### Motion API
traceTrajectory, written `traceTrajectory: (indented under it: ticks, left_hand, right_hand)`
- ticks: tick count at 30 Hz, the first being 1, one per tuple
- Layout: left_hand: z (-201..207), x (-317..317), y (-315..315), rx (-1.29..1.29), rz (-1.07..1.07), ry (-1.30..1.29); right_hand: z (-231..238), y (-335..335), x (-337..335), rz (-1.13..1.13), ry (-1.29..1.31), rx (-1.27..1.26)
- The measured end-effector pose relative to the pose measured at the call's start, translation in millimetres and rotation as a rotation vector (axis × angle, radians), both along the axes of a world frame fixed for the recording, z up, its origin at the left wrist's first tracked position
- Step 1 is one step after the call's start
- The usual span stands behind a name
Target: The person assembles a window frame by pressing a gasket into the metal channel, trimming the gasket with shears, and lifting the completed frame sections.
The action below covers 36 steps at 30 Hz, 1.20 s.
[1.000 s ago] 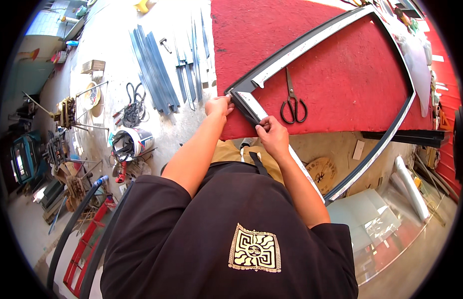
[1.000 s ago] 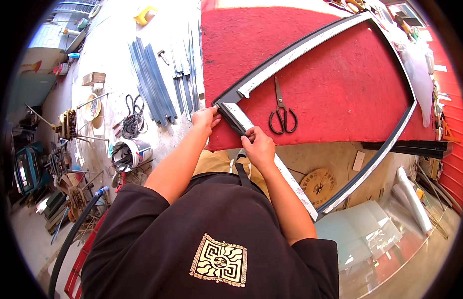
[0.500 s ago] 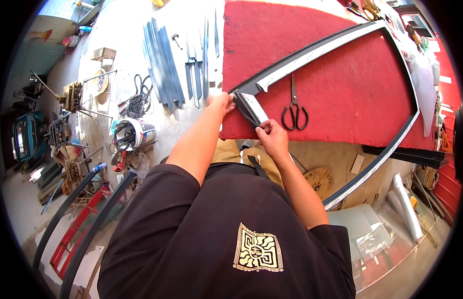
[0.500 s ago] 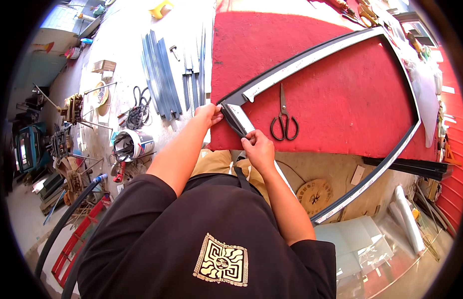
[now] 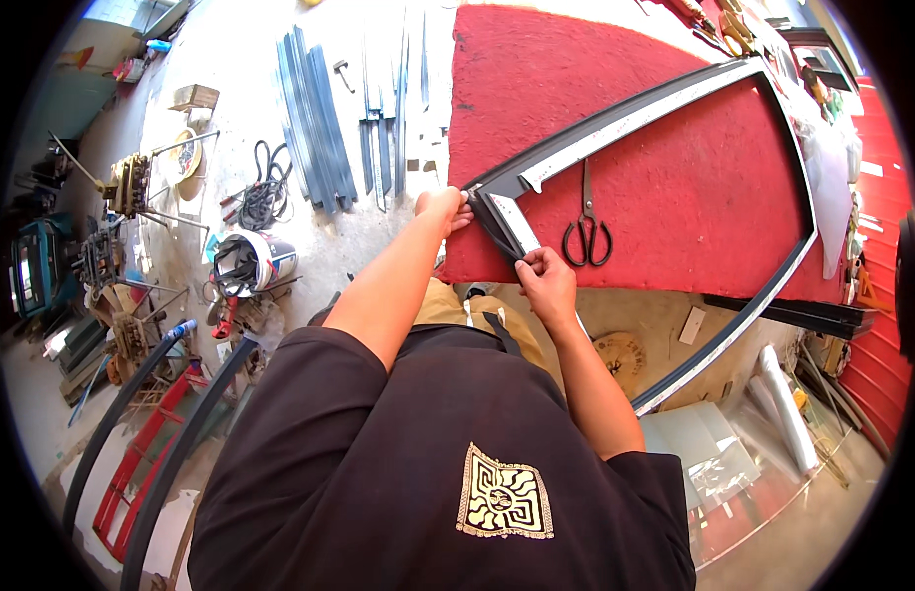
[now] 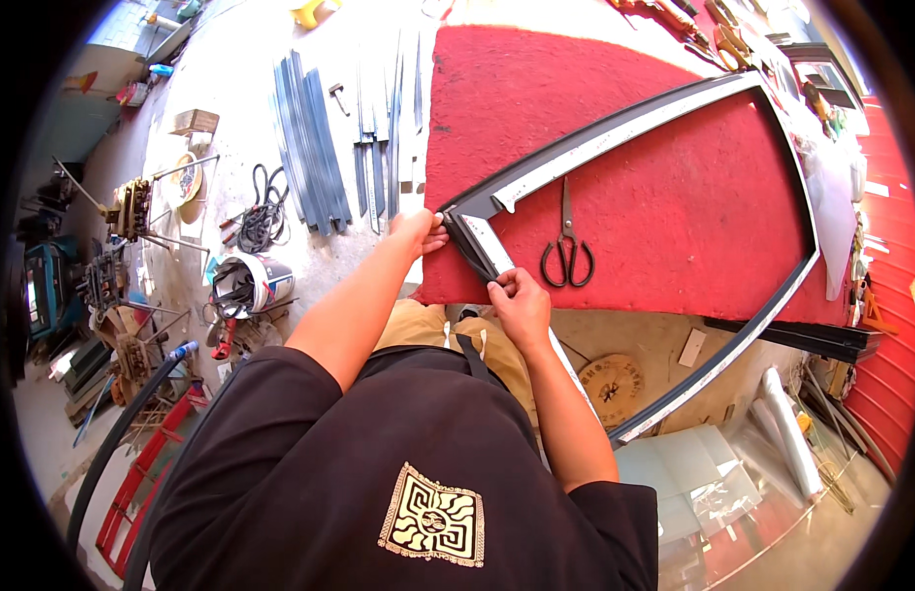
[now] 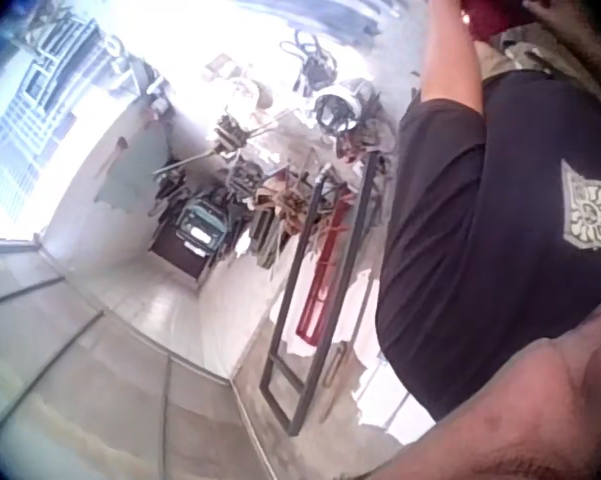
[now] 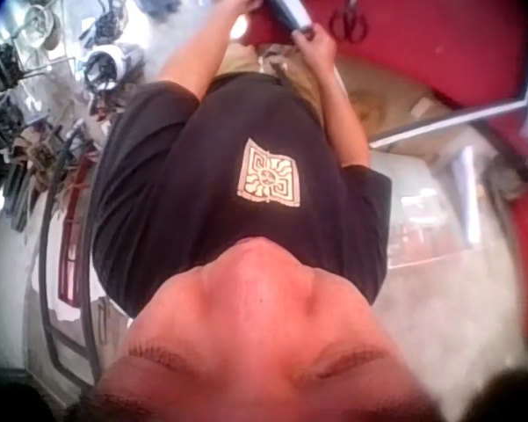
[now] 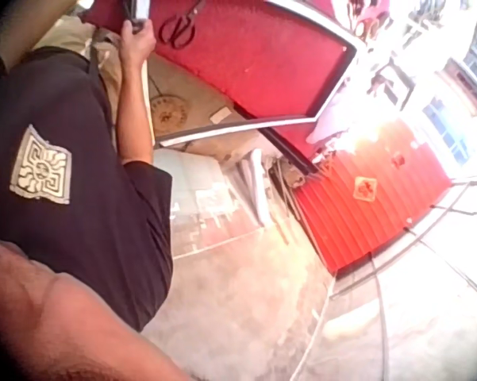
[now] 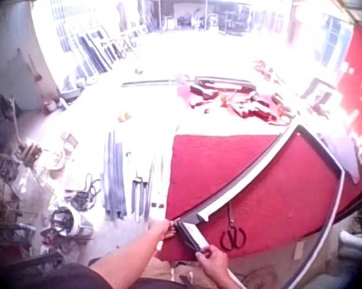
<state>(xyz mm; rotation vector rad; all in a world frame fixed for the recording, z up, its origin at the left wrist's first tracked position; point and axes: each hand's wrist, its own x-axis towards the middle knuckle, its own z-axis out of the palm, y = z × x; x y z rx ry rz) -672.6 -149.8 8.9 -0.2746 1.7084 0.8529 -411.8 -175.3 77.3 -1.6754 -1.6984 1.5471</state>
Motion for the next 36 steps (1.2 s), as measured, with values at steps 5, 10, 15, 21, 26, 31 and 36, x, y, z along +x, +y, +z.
traceTrajectory:
  ticks: [5,10,15,21,26,31,36]
  left_hand:
    - [3,0,-12,0.062,-0.055,-0.022]
    - [-2,-8,-8,0.037,-0.103,-0.027]
    - [-13,-22,-31,0.192,-0.114,-0.167]
    - [-64,-85,-104,0.18,-0.112,-0.06]
    - [-67,-102,-111,0.127,-0.587,0.559]
    - [-57,-83,-61,0.39,-0.479,0.586]
    - [-14,-45,-17,0.508,-0.595,0.598]
  right_hand:
    - [4,-2,-3,-0.021,-0.017,-0.017]
    - [10,-1,-7,-0.026,-0.017,-0.031]
    - [0,-2,-3,-0.062,0.02,-0.057]
    - [-5,1,1,-0.083,0.055,-0.102]
    - [-5,4,0,-0.119,0.068,-0.156]
    - [-9,5,0,-0.113,0.061,-0.173]
    - [-4,4,-3,-0.146,0.056,-0.178]
